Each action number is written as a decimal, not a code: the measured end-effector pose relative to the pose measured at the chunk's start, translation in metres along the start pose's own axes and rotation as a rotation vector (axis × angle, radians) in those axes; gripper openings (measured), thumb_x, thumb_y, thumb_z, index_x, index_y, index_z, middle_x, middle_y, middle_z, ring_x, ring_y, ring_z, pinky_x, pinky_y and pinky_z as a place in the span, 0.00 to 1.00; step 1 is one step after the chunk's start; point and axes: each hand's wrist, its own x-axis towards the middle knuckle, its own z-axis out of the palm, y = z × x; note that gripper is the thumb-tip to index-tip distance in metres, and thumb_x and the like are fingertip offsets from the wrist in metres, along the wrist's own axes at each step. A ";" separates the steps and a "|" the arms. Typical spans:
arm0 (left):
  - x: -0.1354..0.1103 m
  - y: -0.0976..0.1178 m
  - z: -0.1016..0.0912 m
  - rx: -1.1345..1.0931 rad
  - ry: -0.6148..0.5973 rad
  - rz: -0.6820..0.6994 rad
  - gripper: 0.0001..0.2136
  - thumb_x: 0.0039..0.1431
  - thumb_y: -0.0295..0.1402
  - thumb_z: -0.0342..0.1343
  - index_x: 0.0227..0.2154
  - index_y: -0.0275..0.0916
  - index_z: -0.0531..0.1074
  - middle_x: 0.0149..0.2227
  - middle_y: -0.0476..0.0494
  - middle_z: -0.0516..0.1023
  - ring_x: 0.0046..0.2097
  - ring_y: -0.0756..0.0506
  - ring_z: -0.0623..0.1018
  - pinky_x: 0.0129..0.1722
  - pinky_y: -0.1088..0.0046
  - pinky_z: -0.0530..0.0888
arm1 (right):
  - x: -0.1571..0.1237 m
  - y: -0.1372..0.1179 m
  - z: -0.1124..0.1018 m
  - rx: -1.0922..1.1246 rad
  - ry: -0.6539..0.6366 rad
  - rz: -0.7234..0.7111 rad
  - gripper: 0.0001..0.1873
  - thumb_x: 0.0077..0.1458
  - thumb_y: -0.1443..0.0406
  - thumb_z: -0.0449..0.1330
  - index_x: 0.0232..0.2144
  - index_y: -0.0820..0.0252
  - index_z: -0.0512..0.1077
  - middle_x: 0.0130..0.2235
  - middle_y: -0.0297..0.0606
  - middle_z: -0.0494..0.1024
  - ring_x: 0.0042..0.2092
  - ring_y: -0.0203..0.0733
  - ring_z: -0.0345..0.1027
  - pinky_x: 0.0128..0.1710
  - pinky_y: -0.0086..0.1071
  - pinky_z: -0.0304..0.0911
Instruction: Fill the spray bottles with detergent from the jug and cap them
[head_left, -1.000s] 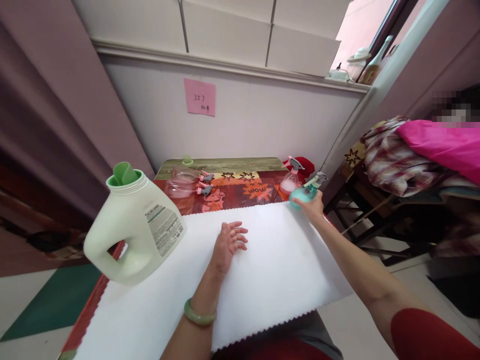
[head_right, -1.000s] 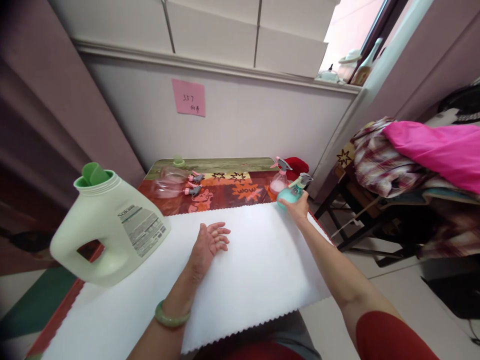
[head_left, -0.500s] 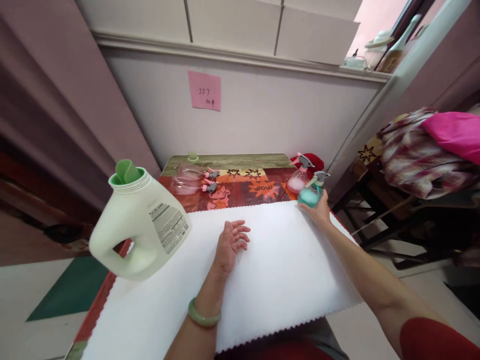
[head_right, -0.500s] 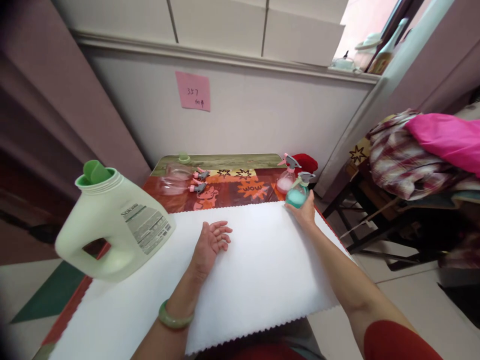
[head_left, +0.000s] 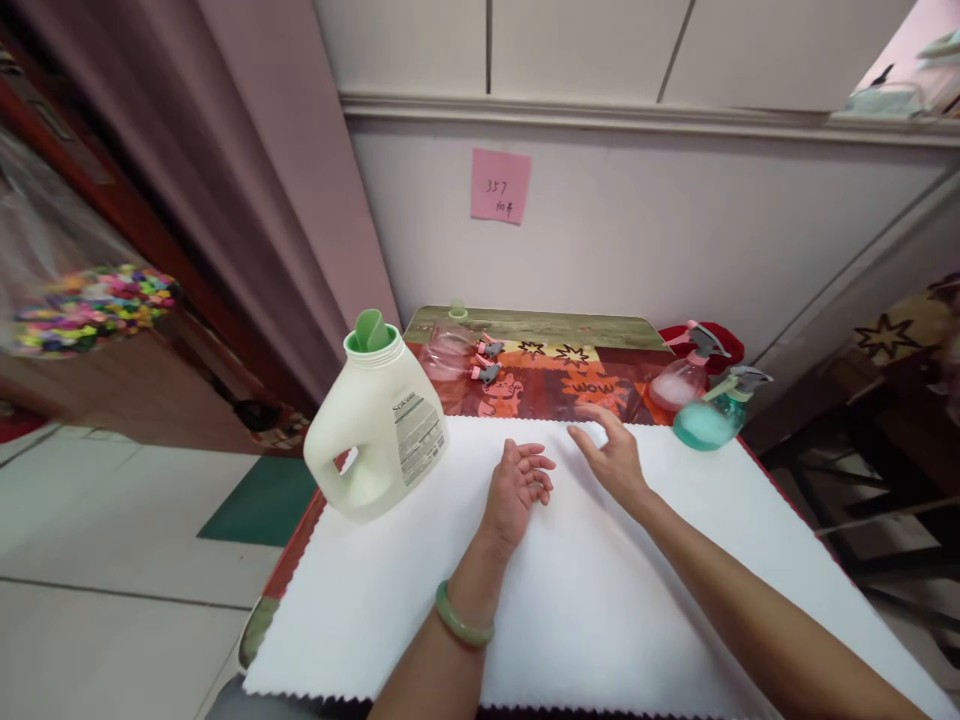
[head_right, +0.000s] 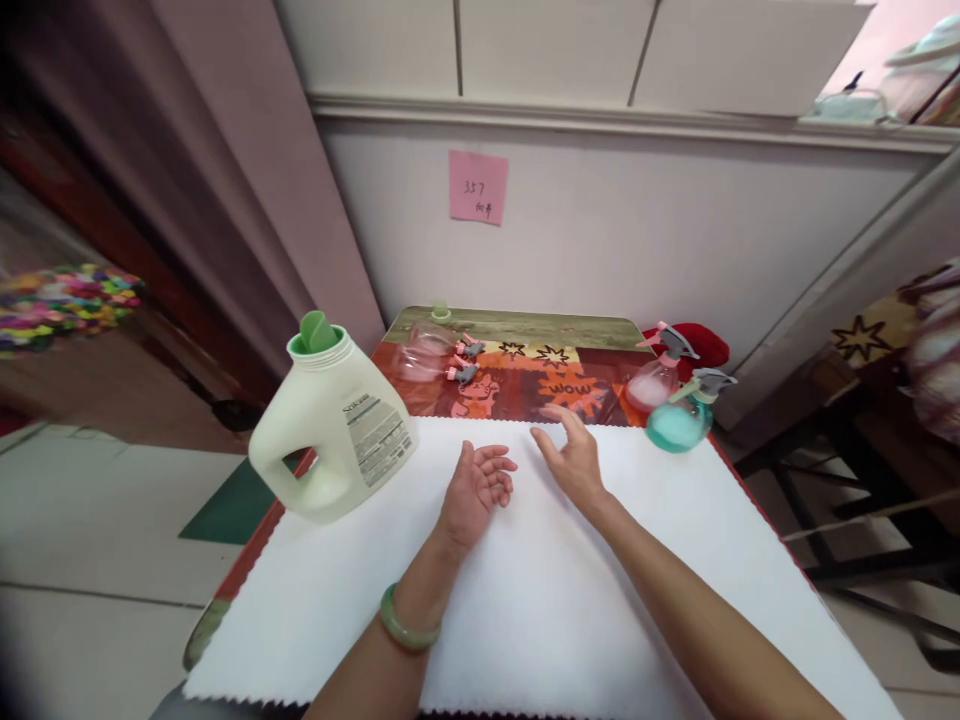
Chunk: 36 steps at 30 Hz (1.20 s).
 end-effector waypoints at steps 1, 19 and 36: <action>0.000 0.000 0.000 -0.001 0.000 -0.002 0.36 0.53 0.66 0.55 0.42 0.33 0.74 0.35 0.37 0.78 0.27 0.48 0.74 0.22 0.73 0.67 | 0.012 -0.004 0.014 0.000 -0.046 -0.011 0.17 0.60 0.54 0.63 0.48 0.54 0.75 0.51 0.45 0.81 0.53 0.52 0.75 0.55 0.47 0.69; -0.004 0.001 0.002 -0.029 -0.028 -0.034 0.36 0.54 0.67 0.52 0.42 0.33 0.73 0.35 0.37 0.77 0.27 0.47 0.73 0.23 0.71 0.65 | 0.142 -0.014 0.208 -0.473 -0.512 -0.140 0.19 0.55 0.64 0.67 0.50 0.60 0.77 0.67 0.55 0.66 0.69 0.63 0.54 0.67 0.64 0.44; 0.003 -0.002 -0.002 -0.166 0.284 0.240 0.42 0.47 0.51 0.72 0.61 0.53 0.56 0.54 0.42 0.69 0.53 0.40 0.76 0.46 0.57 0.80 | 0.087 -0.029 -0.023 -0.454 -0.490 -0.488 0.11 0.62 0.61 0.60 0.46 0.54 0.78 0.69 0.44 0.66 0.73 0.61 0.51 0.71 0.67 0.31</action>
